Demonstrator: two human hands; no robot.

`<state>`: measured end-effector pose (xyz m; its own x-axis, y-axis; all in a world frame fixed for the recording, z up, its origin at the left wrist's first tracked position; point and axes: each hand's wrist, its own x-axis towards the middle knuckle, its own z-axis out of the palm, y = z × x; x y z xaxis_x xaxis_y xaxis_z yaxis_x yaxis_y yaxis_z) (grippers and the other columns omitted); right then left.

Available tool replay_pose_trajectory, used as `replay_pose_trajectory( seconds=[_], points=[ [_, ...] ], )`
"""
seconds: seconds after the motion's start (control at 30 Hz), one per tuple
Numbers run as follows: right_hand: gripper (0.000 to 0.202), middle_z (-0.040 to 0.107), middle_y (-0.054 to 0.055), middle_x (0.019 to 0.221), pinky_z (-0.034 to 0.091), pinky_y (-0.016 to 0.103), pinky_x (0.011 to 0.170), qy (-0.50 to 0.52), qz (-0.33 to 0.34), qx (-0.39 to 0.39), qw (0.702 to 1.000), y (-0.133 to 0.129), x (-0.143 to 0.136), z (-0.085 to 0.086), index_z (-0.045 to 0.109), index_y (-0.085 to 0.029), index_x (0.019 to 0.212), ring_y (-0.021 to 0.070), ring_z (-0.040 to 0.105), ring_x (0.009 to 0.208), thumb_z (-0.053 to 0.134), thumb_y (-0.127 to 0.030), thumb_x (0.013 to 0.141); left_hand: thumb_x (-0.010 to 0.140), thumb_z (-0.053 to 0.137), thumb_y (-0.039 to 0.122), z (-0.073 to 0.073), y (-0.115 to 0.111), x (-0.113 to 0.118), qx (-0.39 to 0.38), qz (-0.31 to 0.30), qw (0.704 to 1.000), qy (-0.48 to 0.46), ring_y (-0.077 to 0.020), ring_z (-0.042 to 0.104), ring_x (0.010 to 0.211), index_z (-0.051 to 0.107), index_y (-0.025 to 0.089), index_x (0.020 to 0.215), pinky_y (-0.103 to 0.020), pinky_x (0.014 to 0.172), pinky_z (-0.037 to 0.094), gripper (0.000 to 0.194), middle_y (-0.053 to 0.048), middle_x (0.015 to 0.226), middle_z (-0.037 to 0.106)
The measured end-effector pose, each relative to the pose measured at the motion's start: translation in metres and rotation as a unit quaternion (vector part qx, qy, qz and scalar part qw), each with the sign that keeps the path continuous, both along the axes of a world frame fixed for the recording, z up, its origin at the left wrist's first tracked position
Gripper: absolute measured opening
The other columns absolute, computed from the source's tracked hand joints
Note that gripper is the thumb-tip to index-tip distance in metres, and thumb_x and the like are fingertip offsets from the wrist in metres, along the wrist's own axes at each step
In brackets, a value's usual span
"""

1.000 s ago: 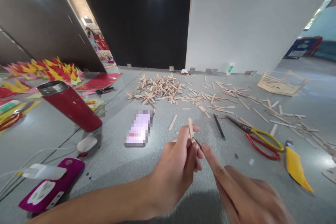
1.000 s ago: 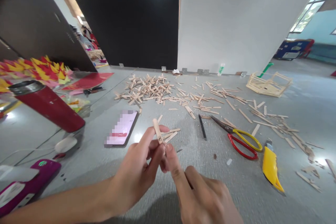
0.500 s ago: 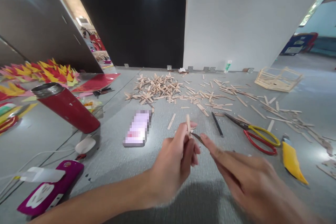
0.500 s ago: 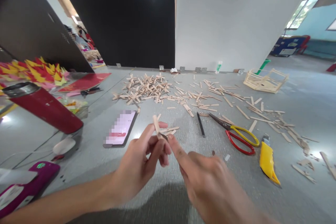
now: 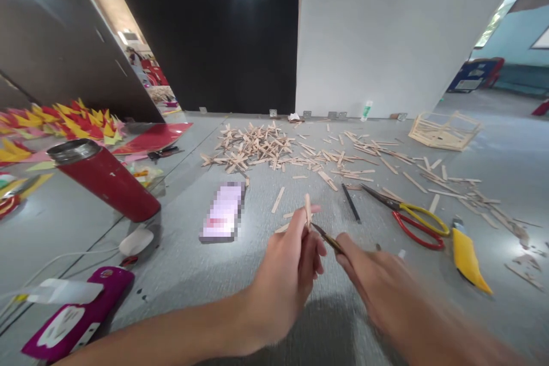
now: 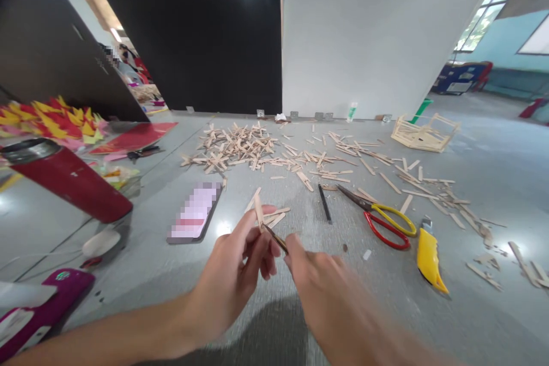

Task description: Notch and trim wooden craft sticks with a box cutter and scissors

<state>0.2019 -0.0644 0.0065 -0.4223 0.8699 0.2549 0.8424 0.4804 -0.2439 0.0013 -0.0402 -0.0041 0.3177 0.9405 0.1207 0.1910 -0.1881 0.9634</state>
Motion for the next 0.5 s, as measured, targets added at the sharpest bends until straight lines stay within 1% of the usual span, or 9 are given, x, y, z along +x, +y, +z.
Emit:
replay_pose_trajectory(
  seconds=[0.03,0.1,0.2,0.23,0.27,0.33,0.4,0.43,0.5],
  points=[
    [0.034,0.072,-0.002,0.065,0.041,0.025,0.051,0.006,0.001,-0.028,1.0,-0.001,-0.006,-0.006,0.069,-0.025,0.101,0.0173,0.066,0.052,0.05,0.0,0.089,0.115,0.041,0.032,-0.003,0.0,0.001,0.001,0.005,1.0,-0.007,-0.0136,0.058,0.065,0.047,0.019,0.141,-0.024,0.06,0.048,0.031,0.0,0.087,0.064],
    [0.033,0.073,0.0,0.07,0.04,0.026,0.054,0.009,-0.006,-0.072,0.997,0.0,-0.014,-0.015,0.066,-0.024,0.105,0.0185,0.068,0.059,0.047,0.0,0.092,0.113,0.045,0.029,-0.015,0.003,0.002,0.016,0.006,1.0,-0.01,-0.014,0.058,0.067,0.049,0.021,0.142,-0.024,0.062,0.048,0.03,0.001,0.084,0.062],
    [0.029,0.073,0.004,0.079,0.037,0.029,0.06,-0.04,-0.02,-0.109,0.993,0.009,-0.011,-0.019,0.065,-0.021,0.11,0.0214,0.067,0.069,0.046,-0.003,0.098,0.113,0.043,0.032,-0.041,0.014,0.005,0.025,-0.008,1.0,-0.017,-0.0137,0.056,0.064,0.046,0.021,0.14,-0.025,0.062,0.046,0.029,0.002,0.082,0.061],
    [0.027,0.072,0.006,0.081,0.036,0.03,0.063,-0.069,-0.02,-0.123,0.99,0.015,-0.007,-0.016,0.066,-0.019,0.111,0.0227,0.067,0.072,0.046,-0.005,0.1,0.112,0.044,0.033,-0.05,0.019,0.006,0.024,-0.015,0.999,-0.015,-0.0135,0.053,0.061,0.047,0.02,0.134,-0.025,0.06,0.044,0.026,0.003,0.079,0.059],
    [0.027,0.072,0.008,0.081,0.034,0.031,0.063,-0.097,-0.016,-0.143,0.985,0.023,-0.004,-0.012,0.068,-0.018,0.106,0.0235,0.066,0.073,0.045,-0.005,0.101,0.111,0.046,0.034,-0.057,0.022,0.007,0.024,-0.023,0.999,-0.01,-0.0136,0.052,0.06,0.049,0.02,0.127,-0.025,0.059,0.042,0.022,0.003,0.076,0.059],
    [0.03,0.072,0.011,0.085,0.031,0.032,0.063,-0.13,-0.007,-0.179,0.975,0.041,0.001,0.001,0.072,-0.017,0.098,0.0247,0.065,0.075,0.045,-0.006,0.102,0.109,0.048,0.033,-0.069,0.028,0.008,0.024,-0.031,0.999,0.002,-0.0137,0.049,0.058,0.05,0.021,0.123,-0.026,0.061,0.041,0.018,0.005,0.072,0.058],
    [0.031,0.071,0.011,0.08,0.028,0.031,0.06,-0.135,0.011,-0.196,0.971,0.056,0.0,0.014,0.073,-0.016,0.089,0.0221,0.062,0.067,0.047,-0.008,0.102,0.106,0.052,0.031,-0.075,0.032,0.009,0.026,-0.032,0.999,0.014,-0.014,0.048,0.057,0.05,0.022,0.123,-0.028,0.064,0.041,0.019,0.005,0.071,0.059],
    [0.031,0.07,0.01,0.078,0.028,0.031,0.058,-0.131,0.019,-0.203,0.97,0.061,-0.002,0.017,0.074,-0.016,0.085,0.0205,0.06,0.063,0.049,-0.008,0.101,0.105,0.054,0.03,-0.077,0.032,0.008,0.026,-0.029,0.999,0.019,-0.0144,0.048,0.058,0.049,0.023,0.124,-0.028,0.065,0.041,0.021,0.006,0.071,0.059],
    [0.027,0.07,0.009,0.076,0.03,0.029,0.055,-0.111,0.032,-0.21,0.971,0.061,-0.01,0.013,0.075,-0.015,0.085,0.0191,0.059,0.058,0.053,-0.004,0.095,0.103,0.056,0.029,-0.079,0.033,0.008,0.022,-0.022,0.999,0.025,-0.0153,0.049,0.058,0.048,0.023,0.126,-0.028,0.065,0.041,0.025,0.006,0.071,0.059]
  ],
)
